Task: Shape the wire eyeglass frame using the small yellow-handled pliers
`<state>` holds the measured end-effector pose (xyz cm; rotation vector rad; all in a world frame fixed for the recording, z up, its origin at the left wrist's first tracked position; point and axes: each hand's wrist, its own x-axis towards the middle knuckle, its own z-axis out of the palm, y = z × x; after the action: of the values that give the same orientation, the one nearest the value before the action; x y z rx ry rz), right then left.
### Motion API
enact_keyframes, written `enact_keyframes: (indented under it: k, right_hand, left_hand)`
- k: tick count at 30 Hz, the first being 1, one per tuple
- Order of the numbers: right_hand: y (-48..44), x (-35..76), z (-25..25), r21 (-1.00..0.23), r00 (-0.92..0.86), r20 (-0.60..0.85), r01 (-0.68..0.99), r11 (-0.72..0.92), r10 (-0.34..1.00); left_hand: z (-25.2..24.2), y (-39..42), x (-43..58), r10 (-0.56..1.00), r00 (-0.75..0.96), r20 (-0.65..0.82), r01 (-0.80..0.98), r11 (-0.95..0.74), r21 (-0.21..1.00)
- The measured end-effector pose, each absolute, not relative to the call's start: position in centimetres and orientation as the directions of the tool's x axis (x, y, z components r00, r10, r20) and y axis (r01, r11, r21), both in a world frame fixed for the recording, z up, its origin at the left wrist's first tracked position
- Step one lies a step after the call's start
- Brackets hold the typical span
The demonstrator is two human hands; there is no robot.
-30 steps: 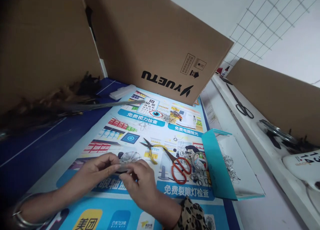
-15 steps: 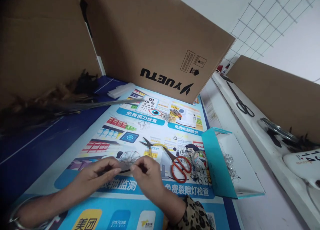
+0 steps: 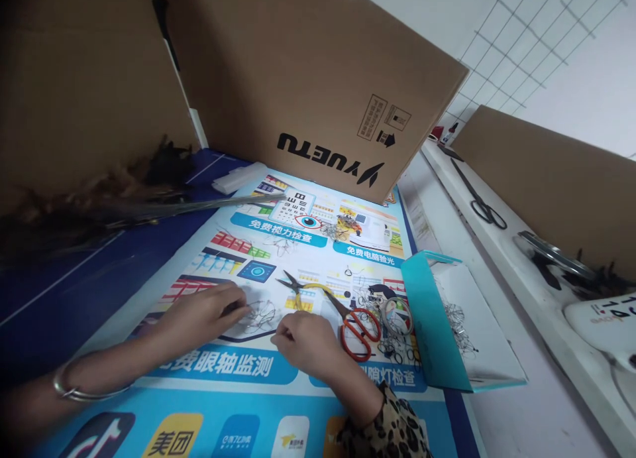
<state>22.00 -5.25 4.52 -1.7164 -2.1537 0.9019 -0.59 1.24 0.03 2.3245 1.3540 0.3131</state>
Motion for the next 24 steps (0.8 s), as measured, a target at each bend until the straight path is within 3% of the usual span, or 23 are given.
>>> enact_keyframes:
  k: [10,18,24]
  right_hand:
    - [-5.0,21.4,3.7,-0.488,-0.214,-0.107,0.862,0.136,0.971]
    - [-3.7,20.1,2.8,-0.473,-0.097,-0.121,0.881,0.029,0.988]
    - [-2.5,19.3,2.2,-0.509,-0.093,-0.155,0.86,0.001,0.984]
  left_hand:
    - [-0.4,0.8,-0.6,0.853,0.522,-0.008,0.792,-0.481,0.375]
    - [-0.2,0.7,-0.6,0.84,0.542,0.011,0.779,-0.507,0.369]
    - [-0.3,0.7,-0.8,0.851,0.525,0.01,0.754,-0.471,0.457]
